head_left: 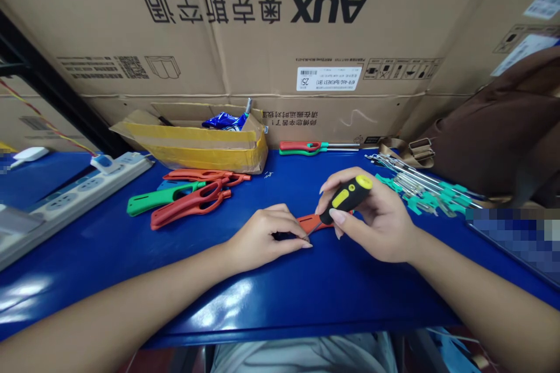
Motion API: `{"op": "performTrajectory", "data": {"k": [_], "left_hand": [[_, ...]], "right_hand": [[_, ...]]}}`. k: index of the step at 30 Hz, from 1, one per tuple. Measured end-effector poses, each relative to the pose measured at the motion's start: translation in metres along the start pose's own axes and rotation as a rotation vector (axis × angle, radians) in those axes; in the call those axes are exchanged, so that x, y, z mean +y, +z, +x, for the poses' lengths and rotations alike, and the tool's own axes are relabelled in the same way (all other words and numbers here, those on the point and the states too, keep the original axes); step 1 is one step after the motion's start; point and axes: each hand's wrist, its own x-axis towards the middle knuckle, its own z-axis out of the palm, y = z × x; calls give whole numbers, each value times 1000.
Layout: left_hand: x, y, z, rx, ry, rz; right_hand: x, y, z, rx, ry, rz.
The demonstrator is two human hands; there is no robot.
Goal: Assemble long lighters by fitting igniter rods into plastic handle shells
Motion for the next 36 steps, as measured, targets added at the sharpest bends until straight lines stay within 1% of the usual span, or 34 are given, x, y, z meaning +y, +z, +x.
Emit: {"op": "performTrajectory", "data": {"k": [3, 5, 8, 12, 15, 19, 22, 24, 27, 29, 32, 36], "left_hand": [[1, 0, 1, -16, -22, 2], [2, 0, 1, 4, -37, 22], [1, 0, 1, 46, -71, 78], [-2, 3, 2, 23, -197, 159], [-5, 5, 2, 3, -243, 179], [-8, 7, 2, -9, -222, 163], [-8, 7, 2, 3, -204, 143], [-8, 6, 1, -4, -204, 134], [-7, 5, 1, -19, -199, 121], [-5, 4, 0, -8, -178, 118], [-2, 3, -1, 57, -130, 110], [1, 1, -1, 180, -122, 105]], "right_hand": [[-1, 0, 0, -12, 26, -17], [-1, 0, 1, 11, 54, -25], [1, 0, 4, 138, 55, -23], [4, 2, 9, 352, -2, -65], [5, 2, 16, 422, -39, -103], [-1, 2, 31, 428, -44, -112], [-5, 7, 42, 380, -15, -112], [-5, 12, 44, 366, 4, -117], [2, 20, 37, 400, -9, -118], [9, 24, 28, 400, -51, -136], [16, 27, 16, 399, -117, -188], [19, 26, 11, 468, -140, -224]]}}
